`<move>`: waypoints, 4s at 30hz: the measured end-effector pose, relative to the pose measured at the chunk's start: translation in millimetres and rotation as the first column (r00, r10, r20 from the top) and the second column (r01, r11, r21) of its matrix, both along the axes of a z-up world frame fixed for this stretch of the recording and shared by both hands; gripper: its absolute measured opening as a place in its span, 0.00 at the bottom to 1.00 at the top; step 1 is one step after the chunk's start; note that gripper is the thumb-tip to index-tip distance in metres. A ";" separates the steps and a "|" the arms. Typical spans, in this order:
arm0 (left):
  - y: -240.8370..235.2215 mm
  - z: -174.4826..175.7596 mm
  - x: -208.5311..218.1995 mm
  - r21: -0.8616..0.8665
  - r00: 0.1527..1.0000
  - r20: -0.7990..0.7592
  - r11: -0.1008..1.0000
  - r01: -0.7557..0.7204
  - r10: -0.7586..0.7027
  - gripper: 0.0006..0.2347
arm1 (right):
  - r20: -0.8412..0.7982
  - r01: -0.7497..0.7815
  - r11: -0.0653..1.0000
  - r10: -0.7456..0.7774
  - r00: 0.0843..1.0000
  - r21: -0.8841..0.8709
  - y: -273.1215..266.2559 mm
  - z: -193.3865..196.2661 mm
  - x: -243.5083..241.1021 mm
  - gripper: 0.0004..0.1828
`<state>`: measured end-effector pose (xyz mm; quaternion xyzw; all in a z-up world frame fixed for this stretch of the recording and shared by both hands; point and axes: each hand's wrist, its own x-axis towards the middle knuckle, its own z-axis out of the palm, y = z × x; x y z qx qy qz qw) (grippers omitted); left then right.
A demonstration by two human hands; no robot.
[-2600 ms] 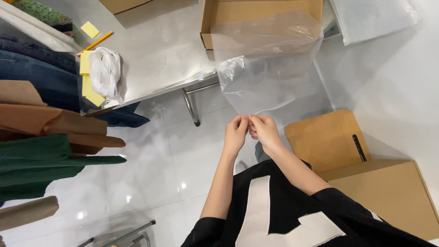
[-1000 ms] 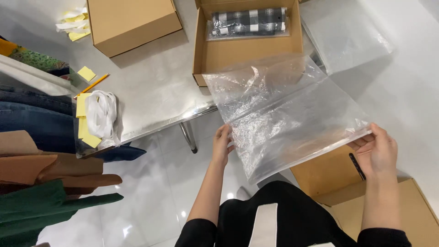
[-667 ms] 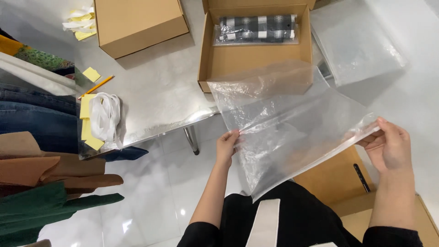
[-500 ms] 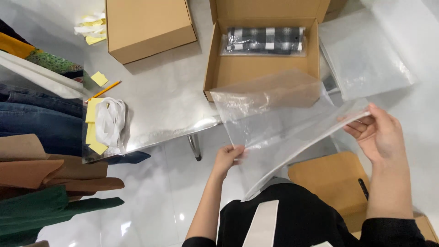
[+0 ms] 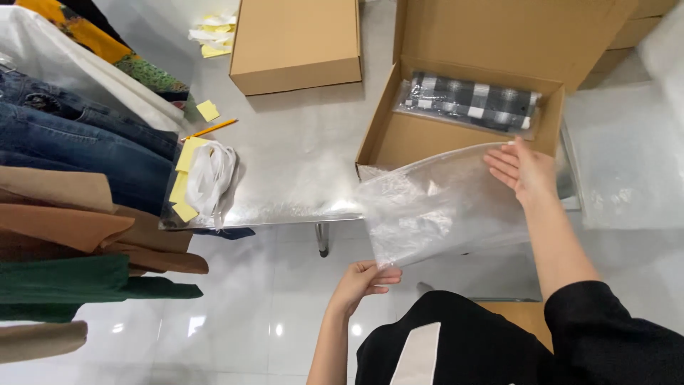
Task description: The person hangs a green garment on a hanger, then unpacks a checkered garment from a plastic bag and a cardboard box. They hang the checkered garment on a hanger and place it on a clothing rack. The person then folds a plastic bag and places it on a stack of boxes.
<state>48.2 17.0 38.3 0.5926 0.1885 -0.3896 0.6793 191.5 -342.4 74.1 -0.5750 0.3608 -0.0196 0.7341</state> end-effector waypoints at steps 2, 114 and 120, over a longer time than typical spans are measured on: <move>-0.5 -8.7 -2.1 -0.008 0.997 0.033 0.998 -0.067 0.067 0.15 | 0.014 -0.021 1.000 0.021 1.000 -0.005 -10.2 -20.7 -2.9 0.17; 175.5 25.9 -141.9 -0.036 0.625 0.648 0.836 -0.547 0.436 0.10 | 0.368 -0.380 0.915 0.310 0.876 0.133 230.1 -70.5 -255.8 0.01; 160.7 28.5 -136.0 -0.071 0.526 0.662 0.743 -0.665 0.534 0.05 | 0.364 -0.276 0.961 0.245 0.899 0.035 234.2 -52.3 -253.0 0.05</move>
